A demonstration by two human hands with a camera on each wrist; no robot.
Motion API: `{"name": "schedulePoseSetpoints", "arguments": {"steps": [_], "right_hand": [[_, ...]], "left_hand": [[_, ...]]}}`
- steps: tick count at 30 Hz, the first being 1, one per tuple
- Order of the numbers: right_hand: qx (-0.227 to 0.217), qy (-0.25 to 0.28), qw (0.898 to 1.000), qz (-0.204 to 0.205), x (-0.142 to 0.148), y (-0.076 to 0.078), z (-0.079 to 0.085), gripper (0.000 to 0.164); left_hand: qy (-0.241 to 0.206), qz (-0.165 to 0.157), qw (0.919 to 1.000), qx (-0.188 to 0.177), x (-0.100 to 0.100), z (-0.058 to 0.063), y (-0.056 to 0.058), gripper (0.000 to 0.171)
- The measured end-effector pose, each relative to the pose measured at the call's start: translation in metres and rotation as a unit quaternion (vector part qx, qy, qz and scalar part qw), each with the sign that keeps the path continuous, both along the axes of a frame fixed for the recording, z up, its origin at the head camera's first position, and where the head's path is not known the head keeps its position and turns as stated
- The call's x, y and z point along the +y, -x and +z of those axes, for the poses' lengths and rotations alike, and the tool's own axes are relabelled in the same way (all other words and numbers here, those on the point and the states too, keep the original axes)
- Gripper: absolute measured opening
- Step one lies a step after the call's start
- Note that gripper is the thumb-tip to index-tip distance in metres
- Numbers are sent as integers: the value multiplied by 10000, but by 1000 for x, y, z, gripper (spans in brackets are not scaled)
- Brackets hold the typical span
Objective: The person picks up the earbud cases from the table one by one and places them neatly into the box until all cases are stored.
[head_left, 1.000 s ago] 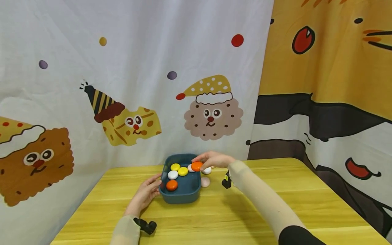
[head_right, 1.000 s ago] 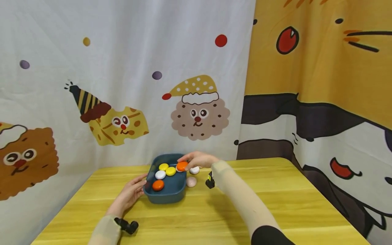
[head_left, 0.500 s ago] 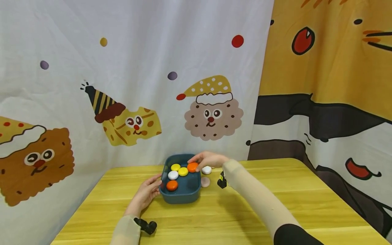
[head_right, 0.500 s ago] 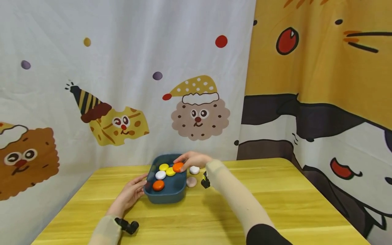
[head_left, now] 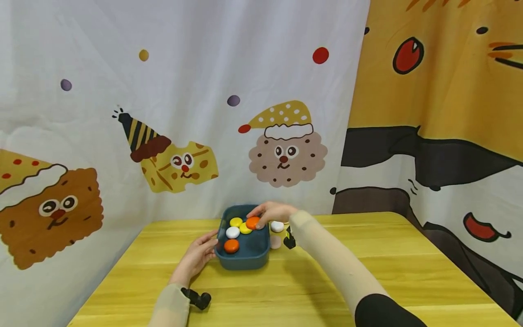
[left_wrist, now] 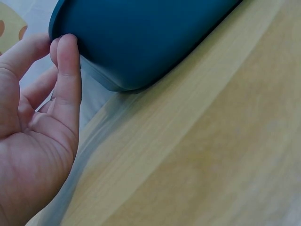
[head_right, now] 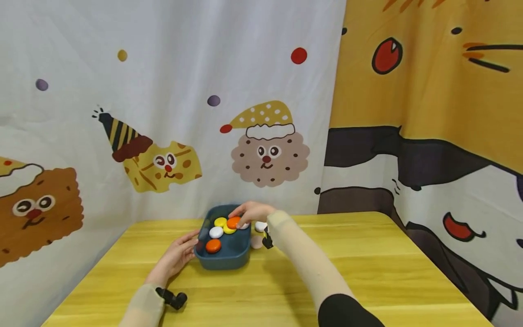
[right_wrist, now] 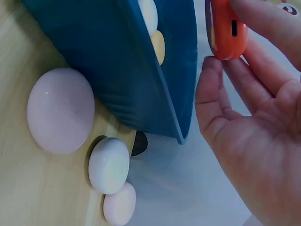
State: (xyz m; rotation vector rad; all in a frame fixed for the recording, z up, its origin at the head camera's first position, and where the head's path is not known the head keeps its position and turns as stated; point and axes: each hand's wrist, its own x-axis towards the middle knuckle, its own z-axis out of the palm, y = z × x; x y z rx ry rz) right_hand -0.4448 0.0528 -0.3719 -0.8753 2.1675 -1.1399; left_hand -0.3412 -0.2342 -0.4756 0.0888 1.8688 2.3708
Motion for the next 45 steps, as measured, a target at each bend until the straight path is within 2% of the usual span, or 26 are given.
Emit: {"name": "schedulePoseSetpoints", "arguments": {"steps": [4,12,21,26,30,38,45], "right_hand": [[-112,-6,9999,-86,-8,1,-4,46],[179,-423,9986,-263,-20,-8,0,44],[234,-509,9971,-516,-34,-9,2,39],[284,-570,9958,-656,-38,-12,1,42],[286,-650,9942,-813,-41,-14,2,45],[186,-582,9906,-1223,-50,-21,-1,40],[132,-836,9844,-1540,-61,-22,-7,40]], "left_hand": [[-20,8,10000,-41,-1,-1,-1,59],[-106,-69,9999,-55,-2,-2,-1,61],[-207,13,9998,-39,-1,-1,-2,57],[-149,34,9999,-65,-1,-1,-2,58],[-32,-30,10000,-62,-1,-1,-1,60],[47,-133,9999,-50,-2,0,-2,61],[-16,-107,9999,-58,-2,-1,-1,60]]}}
